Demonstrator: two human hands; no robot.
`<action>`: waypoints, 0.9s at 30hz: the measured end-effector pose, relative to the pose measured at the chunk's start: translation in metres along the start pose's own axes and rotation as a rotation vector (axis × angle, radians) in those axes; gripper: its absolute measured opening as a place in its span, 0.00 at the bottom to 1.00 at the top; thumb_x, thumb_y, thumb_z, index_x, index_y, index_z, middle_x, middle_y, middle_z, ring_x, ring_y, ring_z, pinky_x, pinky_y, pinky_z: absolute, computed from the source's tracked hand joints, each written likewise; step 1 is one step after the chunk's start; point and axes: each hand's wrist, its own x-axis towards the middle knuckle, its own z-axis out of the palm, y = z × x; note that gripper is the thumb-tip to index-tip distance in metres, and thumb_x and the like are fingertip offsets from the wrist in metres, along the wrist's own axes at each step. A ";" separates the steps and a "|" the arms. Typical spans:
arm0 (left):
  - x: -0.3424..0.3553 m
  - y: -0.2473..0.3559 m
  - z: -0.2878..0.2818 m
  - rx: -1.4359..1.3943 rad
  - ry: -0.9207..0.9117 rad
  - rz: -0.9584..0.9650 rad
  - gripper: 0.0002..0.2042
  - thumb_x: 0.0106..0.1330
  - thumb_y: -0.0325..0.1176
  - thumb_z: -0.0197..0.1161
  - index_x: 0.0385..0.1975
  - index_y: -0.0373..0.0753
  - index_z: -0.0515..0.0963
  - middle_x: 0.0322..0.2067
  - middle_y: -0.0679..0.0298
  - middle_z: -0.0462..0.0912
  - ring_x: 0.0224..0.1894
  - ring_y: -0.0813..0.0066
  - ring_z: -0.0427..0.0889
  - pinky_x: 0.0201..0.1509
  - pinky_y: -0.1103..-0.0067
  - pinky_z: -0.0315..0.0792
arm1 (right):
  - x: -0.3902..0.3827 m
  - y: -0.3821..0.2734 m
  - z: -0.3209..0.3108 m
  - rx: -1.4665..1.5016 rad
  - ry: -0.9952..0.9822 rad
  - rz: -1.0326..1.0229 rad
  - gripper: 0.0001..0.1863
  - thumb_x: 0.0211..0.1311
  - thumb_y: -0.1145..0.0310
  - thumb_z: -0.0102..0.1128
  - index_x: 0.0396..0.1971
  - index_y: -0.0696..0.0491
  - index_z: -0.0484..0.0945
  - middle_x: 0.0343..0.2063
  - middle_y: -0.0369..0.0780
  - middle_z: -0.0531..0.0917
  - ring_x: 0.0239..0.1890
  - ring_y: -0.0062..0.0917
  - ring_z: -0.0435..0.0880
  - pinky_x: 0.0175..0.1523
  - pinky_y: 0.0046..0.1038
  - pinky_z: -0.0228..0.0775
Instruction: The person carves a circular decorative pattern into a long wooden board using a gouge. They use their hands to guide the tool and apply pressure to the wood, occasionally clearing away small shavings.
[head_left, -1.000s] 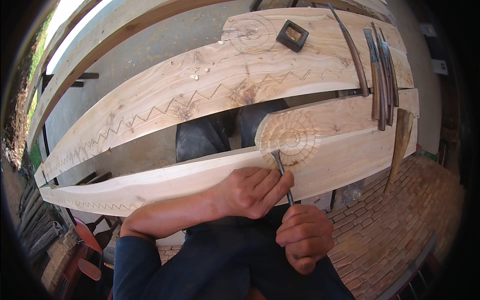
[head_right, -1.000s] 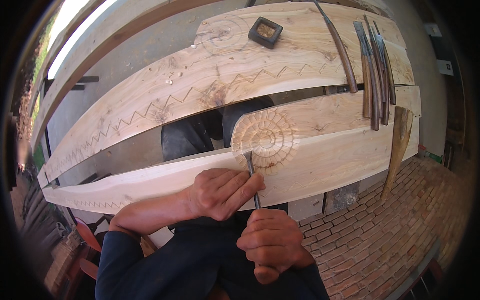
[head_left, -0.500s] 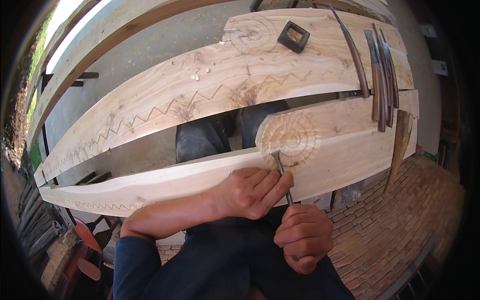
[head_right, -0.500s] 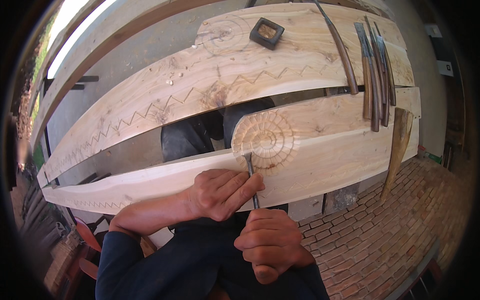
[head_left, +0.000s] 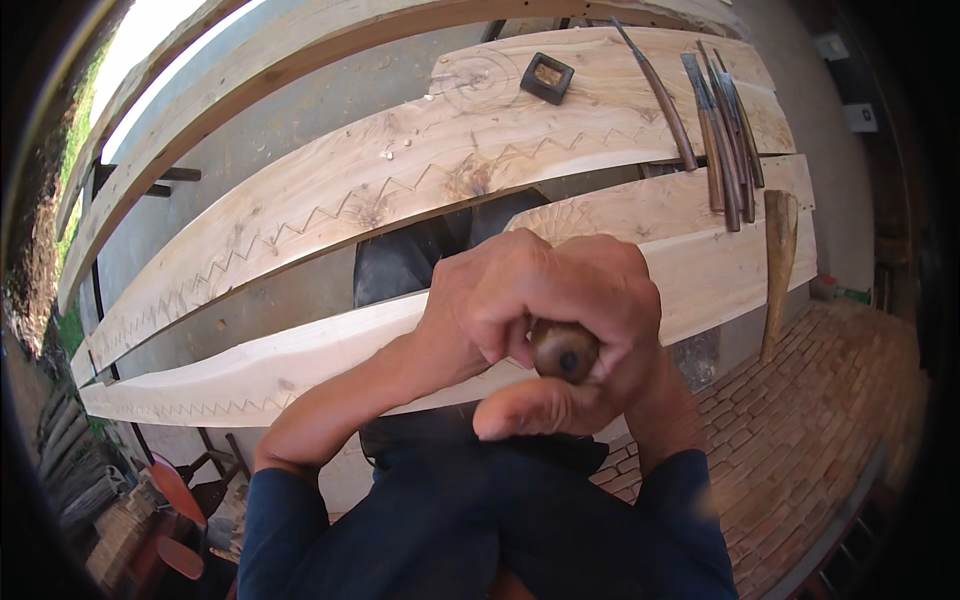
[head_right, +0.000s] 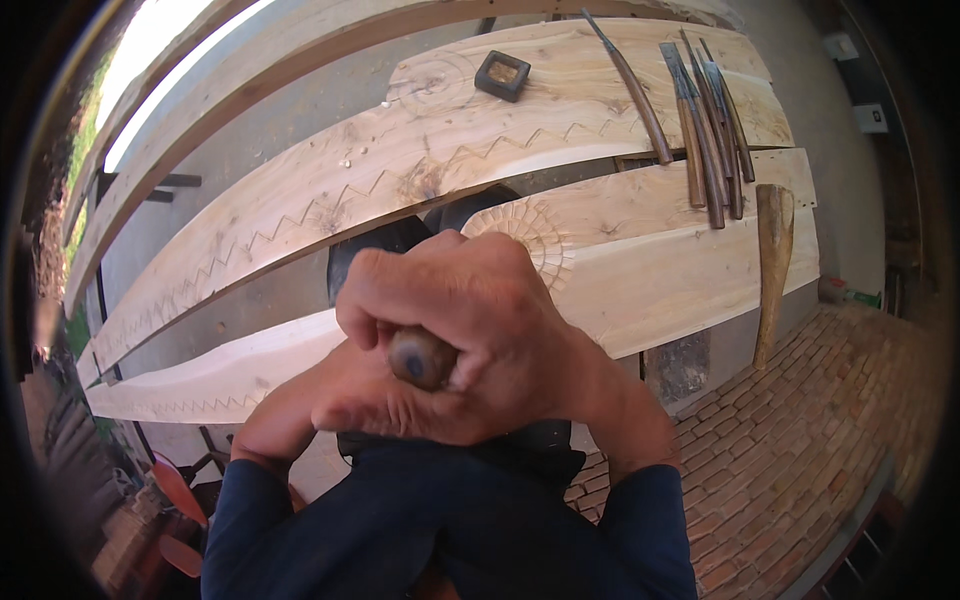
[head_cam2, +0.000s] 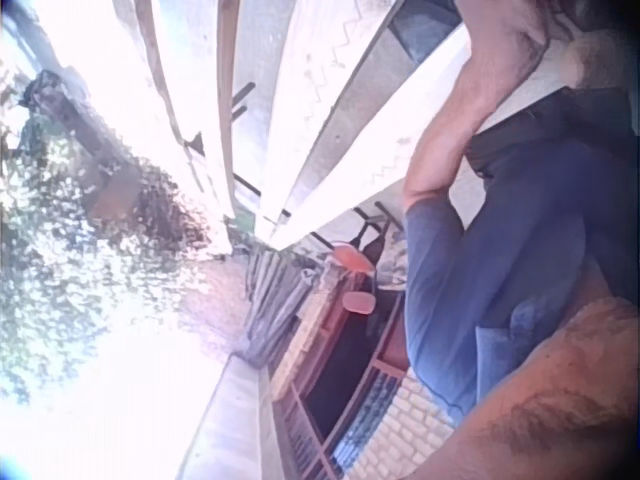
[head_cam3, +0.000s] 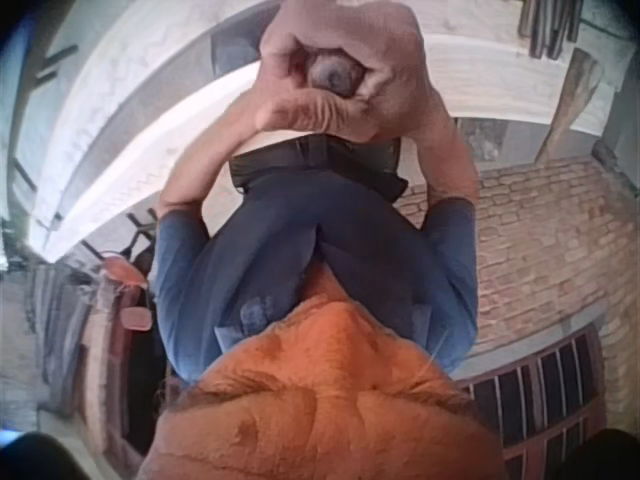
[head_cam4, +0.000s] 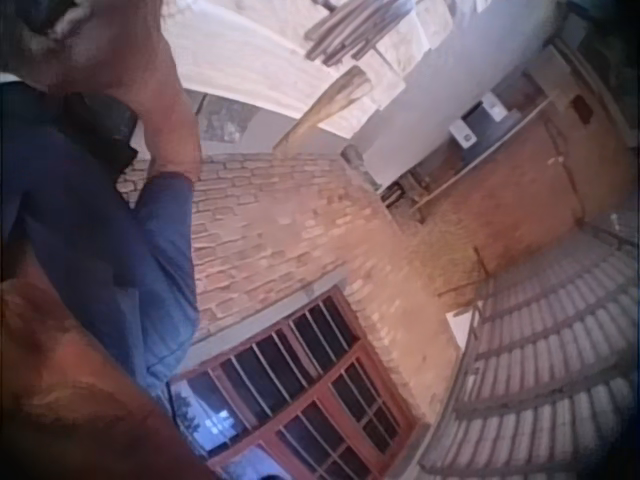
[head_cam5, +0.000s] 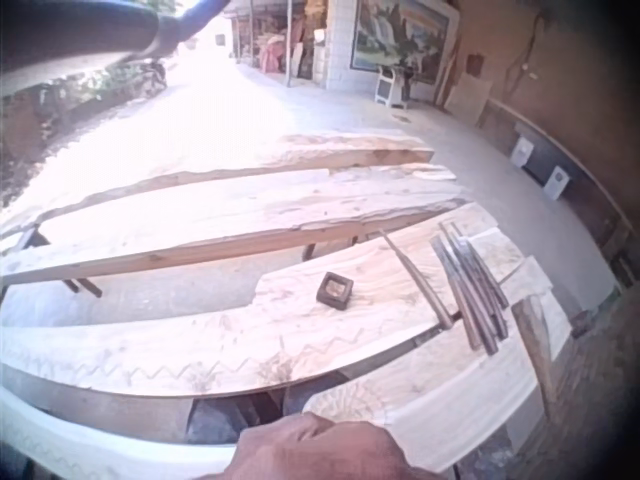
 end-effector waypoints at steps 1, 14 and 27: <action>0.001 -0.004 -0.002 -0.055 0.023 -0.038 0.10 0.65 0.30 0.74 0.44 0.39 0.84 0.37 0.60 0.86 0.41 0.64 0.88 0.44 0.72 0.80 | 0.011 0.012 -0.002 0.083 -0.016 0.040 0.31 0.60 0.37 0.79 0.31 0.53 0.79 0.22 0.32 0.80 0.20 0.16 0.77 0.26 0.20 0.66; 0.025 -0.036 -0.022 -0.201 -0.059 -0.096 0.07 0.74 0.27 0.71 0.45 0.30 0.89 0.35 0.63 0.90 0.40 0.80 0.84 0.48 0.79 0.78 | 0.052 0.077 -0.005 0.355 0.260 0.455 0.27 0.83 0.44 0.59 0.28 0.51 0.72 0.16 0.34 0.76 0.11 0.09 0.62 0.16 0.17 0.51; 0.029 -0.039 -0.018 -0.180 -0.047 -0.131 0.07 0.74 0.26 0.71 0.44 0.28 0.88 0.35 0.63 0.89 0.38 0.82 0.81 0.46 0.79 0.77 | 0.054 0.087 -0.010 0.329 0.285 0.504 0.28 0.79 0.43 0.63 0.29 0.55 0.76 0.17 0.33 0.77 0.16 0.11 0.70 0.21 0.18 0.59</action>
